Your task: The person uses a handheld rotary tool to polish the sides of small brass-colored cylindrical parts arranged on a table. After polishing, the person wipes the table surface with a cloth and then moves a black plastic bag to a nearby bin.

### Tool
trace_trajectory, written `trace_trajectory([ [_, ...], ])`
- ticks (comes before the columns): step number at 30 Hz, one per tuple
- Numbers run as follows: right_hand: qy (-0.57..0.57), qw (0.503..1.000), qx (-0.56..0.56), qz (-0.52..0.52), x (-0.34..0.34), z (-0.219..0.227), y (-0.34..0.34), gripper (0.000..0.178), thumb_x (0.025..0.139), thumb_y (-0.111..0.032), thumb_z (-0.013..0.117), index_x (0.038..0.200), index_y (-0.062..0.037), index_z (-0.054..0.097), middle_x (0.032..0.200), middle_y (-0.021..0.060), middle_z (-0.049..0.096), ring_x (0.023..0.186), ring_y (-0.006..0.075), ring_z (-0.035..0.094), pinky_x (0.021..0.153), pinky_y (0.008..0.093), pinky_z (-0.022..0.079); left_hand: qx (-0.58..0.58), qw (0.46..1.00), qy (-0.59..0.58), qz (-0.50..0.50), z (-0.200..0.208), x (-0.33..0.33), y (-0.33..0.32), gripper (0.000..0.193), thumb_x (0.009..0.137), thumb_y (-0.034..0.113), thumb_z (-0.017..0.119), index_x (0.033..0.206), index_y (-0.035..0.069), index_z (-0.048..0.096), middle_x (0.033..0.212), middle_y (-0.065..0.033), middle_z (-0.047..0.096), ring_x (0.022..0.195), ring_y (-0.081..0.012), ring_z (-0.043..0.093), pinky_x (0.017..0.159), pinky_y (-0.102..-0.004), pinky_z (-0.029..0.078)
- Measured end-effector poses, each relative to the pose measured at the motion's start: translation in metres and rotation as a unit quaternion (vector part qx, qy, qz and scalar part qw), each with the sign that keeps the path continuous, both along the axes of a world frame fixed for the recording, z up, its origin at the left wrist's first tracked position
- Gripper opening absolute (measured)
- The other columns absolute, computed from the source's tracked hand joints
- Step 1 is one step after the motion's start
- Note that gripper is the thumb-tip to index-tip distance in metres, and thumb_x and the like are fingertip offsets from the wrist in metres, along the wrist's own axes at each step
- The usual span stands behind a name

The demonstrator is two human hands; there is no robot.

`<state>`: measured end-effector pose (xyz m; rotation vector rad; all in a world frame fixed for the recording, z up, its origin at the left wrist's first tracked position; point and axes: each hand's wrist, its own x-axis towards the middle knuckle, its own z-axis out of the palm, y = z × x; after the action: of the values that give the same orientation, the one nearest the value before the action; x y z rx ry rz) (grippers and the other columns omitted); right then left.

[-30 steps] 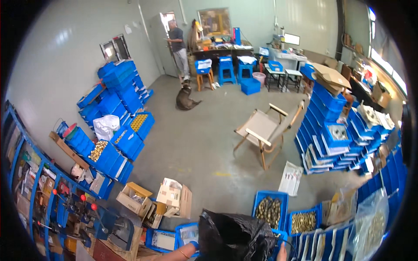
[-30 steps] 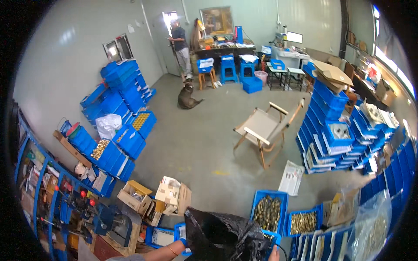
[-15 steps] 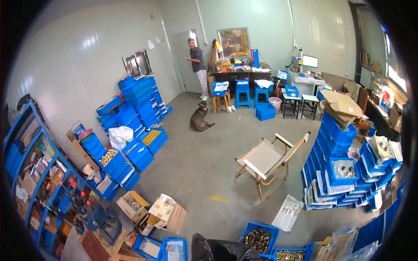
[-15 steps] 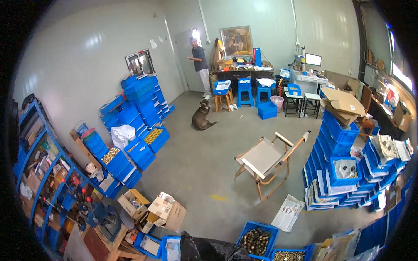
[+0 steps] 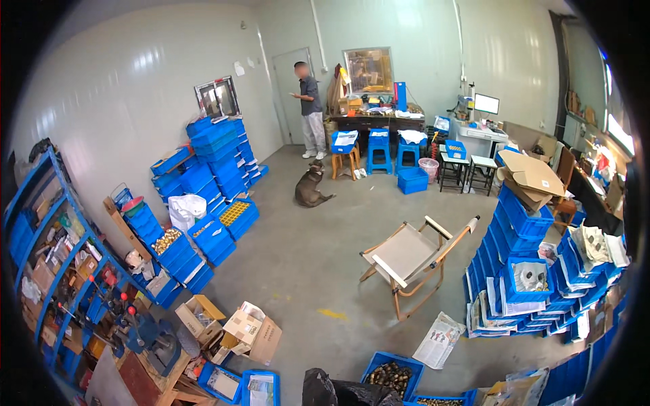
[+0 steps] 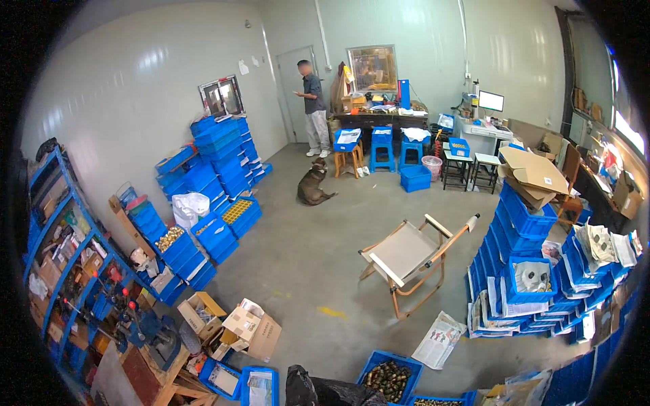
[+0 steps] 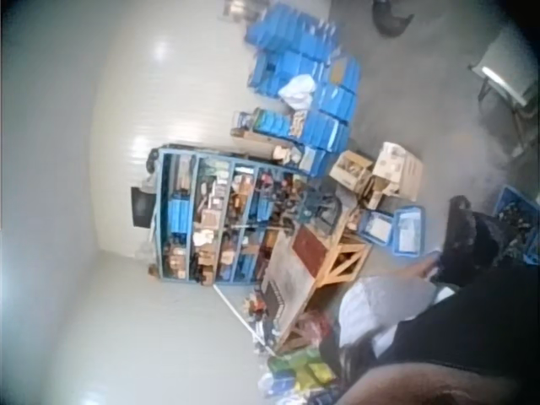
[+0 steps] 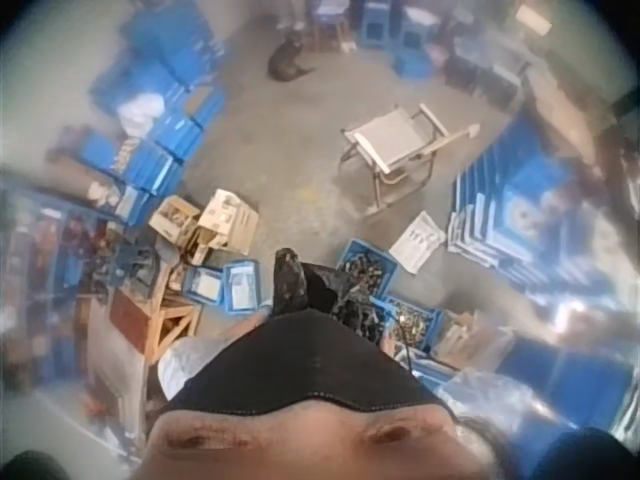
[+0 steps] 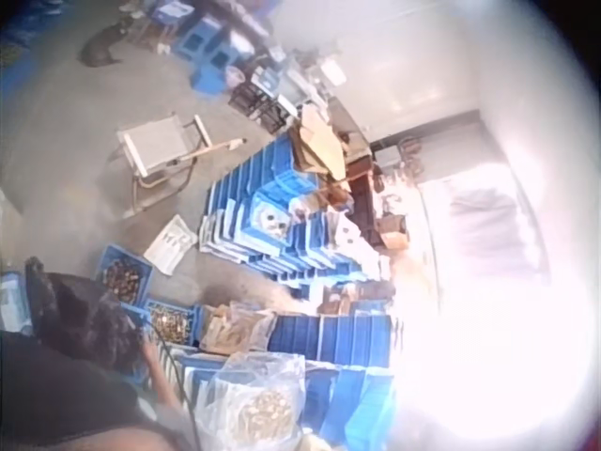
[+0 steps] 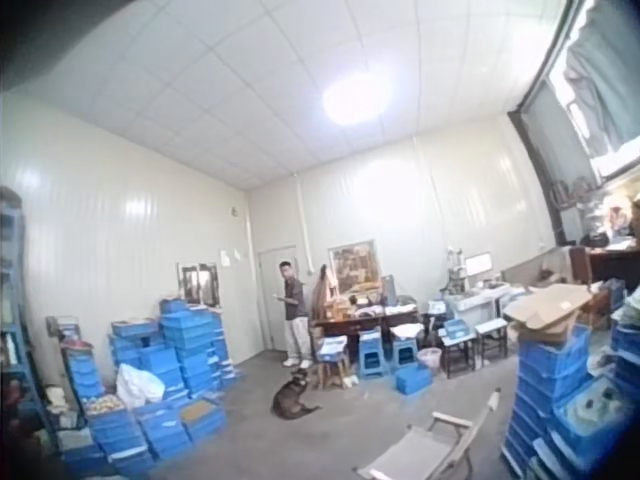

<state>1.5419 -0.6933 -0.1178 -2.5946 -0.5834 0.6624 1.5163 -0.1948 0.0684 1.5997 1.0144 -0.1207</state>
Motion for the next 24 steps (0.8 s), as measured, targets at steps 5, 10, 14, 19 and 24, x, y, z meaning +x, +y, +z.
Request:
trace_trajectory([
  [5,-0.067,0.998,0.022,0.007,0.005,-0.004,0.007,0.051,0.091,-0.023,0.046,0.139,-0.0103,0.031,0.138,0.0264,0.032,0.129,0.0423,0.029,0.107,0.044,0.025,-0.014,1.0,-0.006,-0.005,-0.006,0.006,-0.002,0.036,0.093,0.02,0.046,0.125,0.003,0.048,0.12,-0.0137,0.054,0.108,-0.0258,0.049,0.099,-0.0346,0.036],
  [10,0.225,0.95,-0.004,-0.218,0.029,0.116,0.036,0.069,0.088,-0.054,0.032,0.143,-0.0145,0.021,0.143,0.0229,0.025,0.134,0.0399,0.019,0.109,0.0428,0.02,-0.016,0.999,-0.015,-0.042,-0.019,0.023,-0.017,0.036,0.093,0.02,0.046,0.125,0.003,0.048,0.12,-0.0136,0.054,0.108,-0.0258,0.049,0.099,-0.0347,0.036],
  [14,0.369,0.862,0.093,-0.335,0.065,0.171,0.081,0.067,0.093,-0.055,0.029,0.131,-0.001,0.039,0.129,0.0239,0.045,0.122,0.0322,0.04,0.103,0.0391,0.03,-0.047,0.998,0.037,-0.029,-0.063,-0.041,-0.049,0.036,0.093,0.019,0.046,0.126,0.003,0.048,0.12,-0.0135,0.054,0.109,-0.0258,0.049,0.1,-0.0347,0.036],
  [19,0.318,0.847,0.069,-0.421,0.079,0.114,0.076,0.081,0.088,-0.065,0.029,0.122,0.0066,0.05,0.125,0.0284,0.049,0.122,0.037,0.043,0.103,0.0396,0.03,-0.068,0.991,0.102,-0.06,-0.121,-0.05,-0.089,0.036,0.093,0.019,0.045,0.126,0.003,0.048,0.12,-0.0133,0.053,0.109,-0.0257,0.049,0.1,-0.0347,0.036],
  [24,0.325,0.828,0.061,-0.453,0.082,-0.026,0.03,0.084,0.089,-0.064,0.019,0.121,0.0072,0.05,0.122,0.0305,0.049,0.122,0.0398,0.042,0.102,0.0396,0.03,-0.076,0.985,0.139,-0.072,-0.191,-0.036,-0.129,0.037,0.093,0.019,0.045,0.126,0.003,0.048,0.121,-0.0132,0.053,0.109,-0.0257,0.048,0.1,-0.0347,0.036],
])
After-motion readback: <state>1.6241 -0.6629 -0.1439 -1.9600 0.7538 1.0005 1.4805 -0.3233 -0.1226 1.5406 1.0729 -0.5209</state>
